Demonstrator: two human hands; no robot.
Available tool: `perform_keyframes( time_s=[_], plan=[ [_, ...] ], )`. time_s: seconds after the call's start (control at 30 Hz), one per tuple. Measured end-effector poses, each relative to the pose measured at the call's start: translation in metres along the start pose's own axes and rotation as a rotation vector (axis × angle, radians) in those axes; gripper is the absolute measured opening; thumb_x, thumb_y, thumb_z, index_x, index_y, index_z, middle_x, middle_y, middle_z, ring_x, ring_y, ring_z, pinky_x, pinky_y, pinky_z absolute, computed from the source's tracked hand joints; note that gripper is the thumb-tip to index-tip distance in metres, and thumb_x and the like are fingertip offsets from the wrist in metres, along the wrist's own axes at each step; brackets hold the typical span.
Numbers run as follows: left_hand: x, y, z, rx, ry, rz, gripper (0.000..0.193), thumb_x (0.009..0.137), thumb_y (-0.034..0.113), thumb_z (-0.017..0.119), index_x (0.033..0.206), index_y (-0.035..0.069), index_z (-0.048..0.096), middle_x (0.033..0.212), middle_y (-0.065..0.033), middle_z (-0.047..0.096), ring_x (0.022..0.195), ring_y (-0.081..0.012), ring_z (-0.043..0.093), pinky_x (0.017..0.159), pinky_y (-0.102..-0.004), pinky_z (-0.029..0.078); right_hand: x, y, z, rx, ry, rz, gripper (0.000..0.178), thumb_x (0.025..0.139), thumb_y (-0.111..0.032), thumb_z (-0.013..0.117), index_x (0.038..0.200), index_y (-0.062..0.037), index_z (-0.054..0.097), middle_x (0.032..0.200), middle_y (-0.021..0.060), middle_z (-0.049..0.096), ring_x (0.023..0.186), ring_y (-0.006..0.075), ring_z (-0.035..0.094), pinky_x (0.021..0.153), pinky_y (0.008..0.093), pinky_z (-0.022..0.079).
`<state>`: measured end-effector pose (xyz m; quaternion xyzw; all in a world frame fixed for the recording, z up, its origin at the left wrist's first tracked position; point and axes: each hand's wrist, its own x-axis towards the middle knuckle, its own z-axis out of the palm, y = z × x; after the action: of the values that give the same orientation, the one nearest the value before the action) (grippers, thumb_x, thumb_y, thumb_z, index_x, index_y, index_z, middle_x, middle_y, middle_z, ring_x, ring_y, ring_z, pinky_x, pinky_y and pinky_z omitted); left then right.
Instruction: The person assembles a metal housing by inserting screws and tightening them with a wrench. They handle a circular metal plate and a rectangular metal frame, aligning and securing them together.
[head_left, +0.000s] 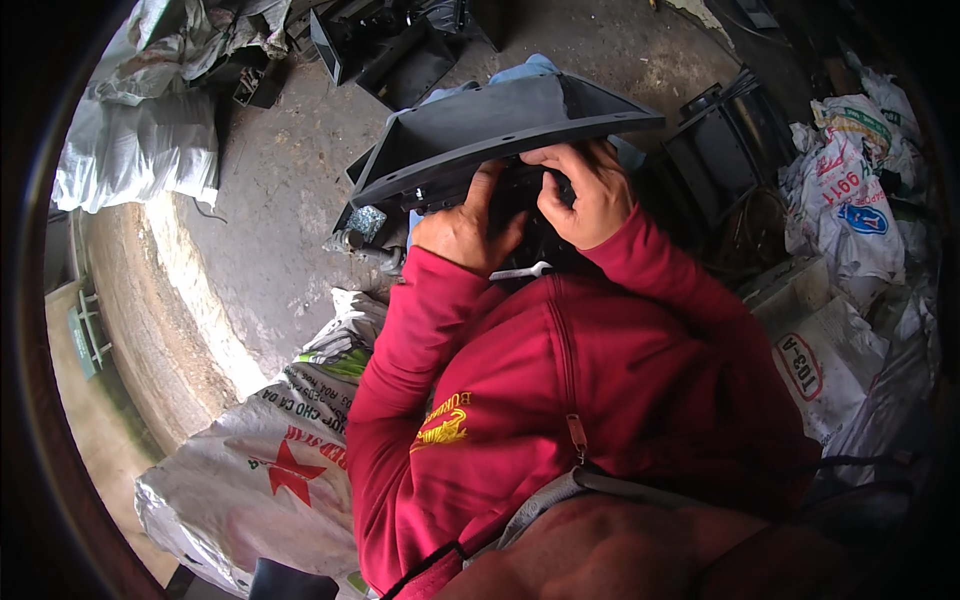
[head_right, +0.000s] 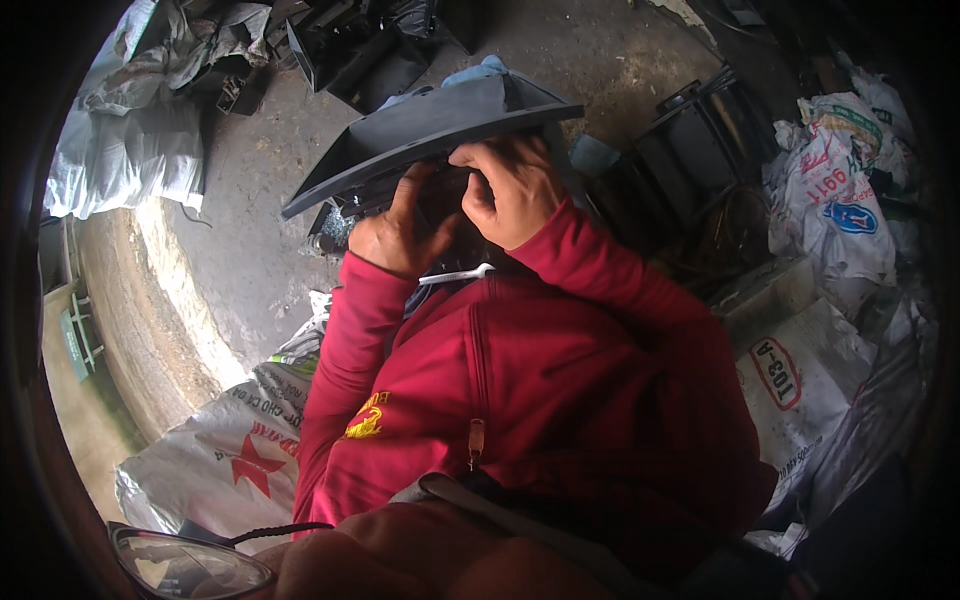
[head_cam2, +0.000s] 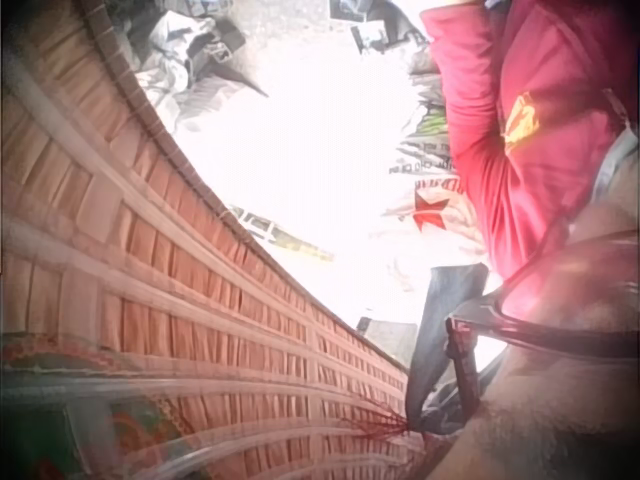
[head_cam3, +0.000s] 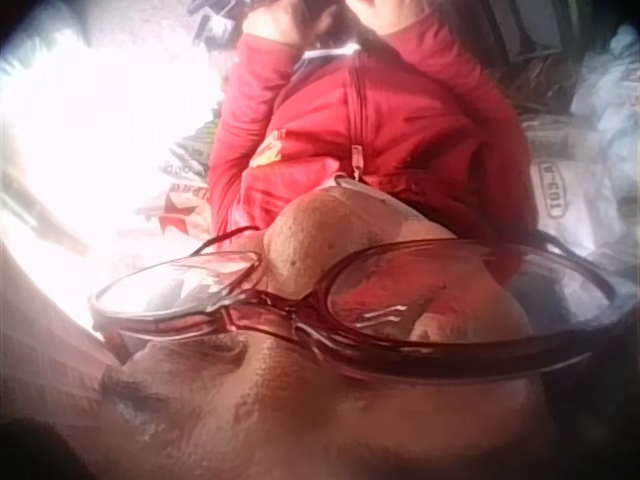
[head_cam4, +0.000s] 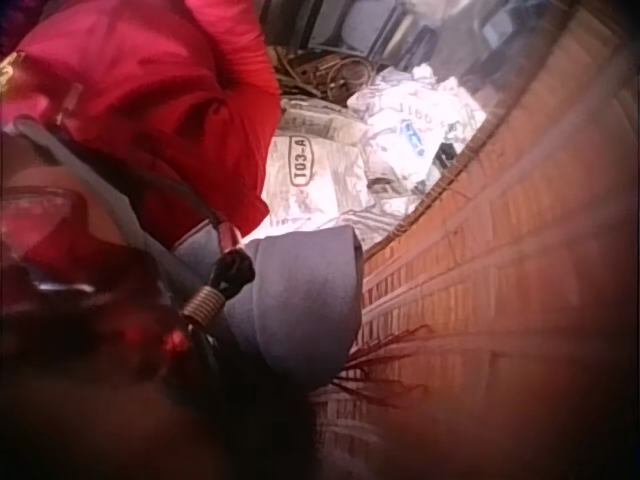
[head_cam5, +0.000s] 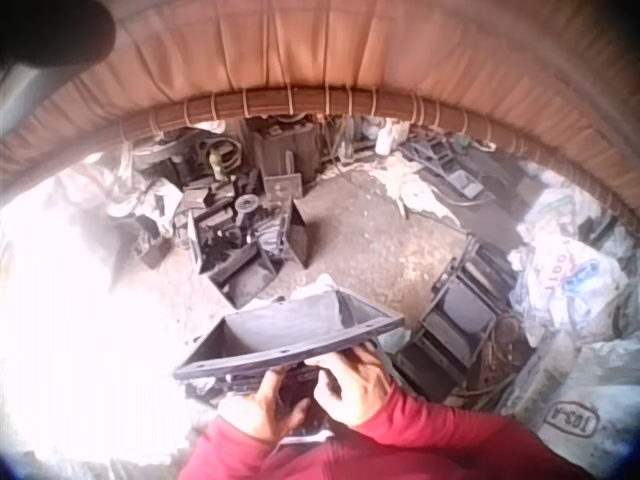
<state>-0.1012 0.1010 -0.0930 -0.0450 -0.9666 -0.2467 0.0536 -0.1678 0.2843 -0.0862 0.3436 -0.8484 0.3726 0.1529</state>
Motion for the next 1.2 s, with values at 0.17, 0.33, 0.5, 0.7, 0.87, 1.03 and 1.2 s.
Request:
perform_keyframes(
  time_s=[0.17, 0.33, 0.5, 0.7, 0.87, 1.03, 1.2],
  plan=[
    [0.001, 0.004, -0.002, 0.060, -0.074, -0.045, 0.066, 0.078, 0.036, 0.074, 0.136, 0.018, 0.049, 0.077, -0.0118, 0.071, 0.064, -0.0313, 0.069, 0.055, -0.0406, 0.056, 0.001, -0.002, 0.000, 0.033, -0.016, 0.025, 0.033, 0.073, 0.006, 0.058, 0.104, -0.0046, 0.062, 0.096, 0.0060, 0.071, 0.089, 0.0257, 0.067, 0.081, 0.0358, 0.049],
    [-0.003, 0.000, -0.001, -0.183, -0.009, -0.073, 0.065, 0.081, 0.035, 0.073, 0.137, 0.014, 0.047, 0.070, -0.0122, 0.068, 0.062, -0.0312, 0.069, 0.056, -0.0388, 0.054, 0.003, -0.001, 0.001, 0.017, -0.018, 0.003, 0.030, 0.074, 0.004, 0.059, 0.102, -0.0051, 0.061, 0.096, 0.0059, 0.071, 0.090, 0.0254, 0.067, 0.084, 0.0358, 0.046],
    [-0.004, 0.005, -0.007, -0.366, -0.016, -0.084, 0.064, 0.083, 0.031, 0.072, 0.137, 0.009, 0.046, 0.064, -0.0117, 0.065, 0.060, -0.0304, 0.068, 0.056, -0.0375, 0.052, 0.002, -0.003, 0.003, 0.023, -0.026, 0.012, 0.029, 0.074, 0.002, 0.060, 0.103, -0.0061, 0.062, 0.097, 0.0057, 0.071, 0.091, 0.0250, 0.067, 0.086, 0.0358, 0.045],
    [0.001, 0.011, -0.020, -0.537, -0.180, -0.156, 0.065, 0.086, 0.024, 0.069, 0.140, 0.002, 0.040, 0.068, -0.0128, 0.068, 0.065, -0.0226, 0.070, 0.062, -0.0318, 0.052, 0.002, -0.007, 0.006, 0.033, 0.006, 0.040, 0.031, 0.074, 0.000, 0.060, 0.104, -0.0081, 0.063, 0.098, 0.0044, 0.072, 0.089, 0.0244, 0.067, 0.086, 0.0356, 0.043],
    [0.000, 0.008, -0.027, -0.692, -0.279, -0.226, 0.063, 0.089, 0.020, 0.067, 0.143, 0.001, 0.038, 0.071, -0.0107, 0.070, 0.072, -0.0120, 0.067, 0.067, -0.0265, 0.051, 0.001, -0.008, 0.005, 0.064, -0.012, 0.053, 0.032, 0.074, 0.000, 0.061, 0.105, -0.0103, 0.062, 0.100, 0.0020, 0.072, 0.094, 0.0221, 0.064, 0.087, 0.0354, 0.040],
    [0.006, -0.003, -0.026, -0.697, -0.284, -0.176, 0.056, 0.089, 0.016, 0.067, 0.137, 0.002, 0.042, 0.075, -0.0102, 0.070, 0.073, -0.0120, 0.067, 0.069, -0.0261, 0.050, 0.002, -0.006, 0.007, 0.001, 0.003, 0.016, 0.038, 0.071, -0.004, 0.071, 0.107, -0.0132, 0.061, 0.103, -0.0012, 0.069, 0.097, 0.0213, 0.063, 0.089, 0.0377, 0.040],
    [0.003, -0.009, -0.007, -0.645, -0.121, -0.082, 0.056, 0.086, 0.026, 0.069, 0.132, 0.003, 0.044, 0.055, -0.0100, 0.062, 0.054, -0.0266, 0.066, 0.052, -0.0347, 0.049, -0.003, 0.009, 0.014, 0.021, -0.026, -0.040, 0.050, 0.067, -0.015, 0.083, 0.111, -0.0146, 0.060, 0.107, -0.0014, 0.067, 0.101, 0.0237, 0.061, 0.092, 0.0400, 0.039]
  ],
)
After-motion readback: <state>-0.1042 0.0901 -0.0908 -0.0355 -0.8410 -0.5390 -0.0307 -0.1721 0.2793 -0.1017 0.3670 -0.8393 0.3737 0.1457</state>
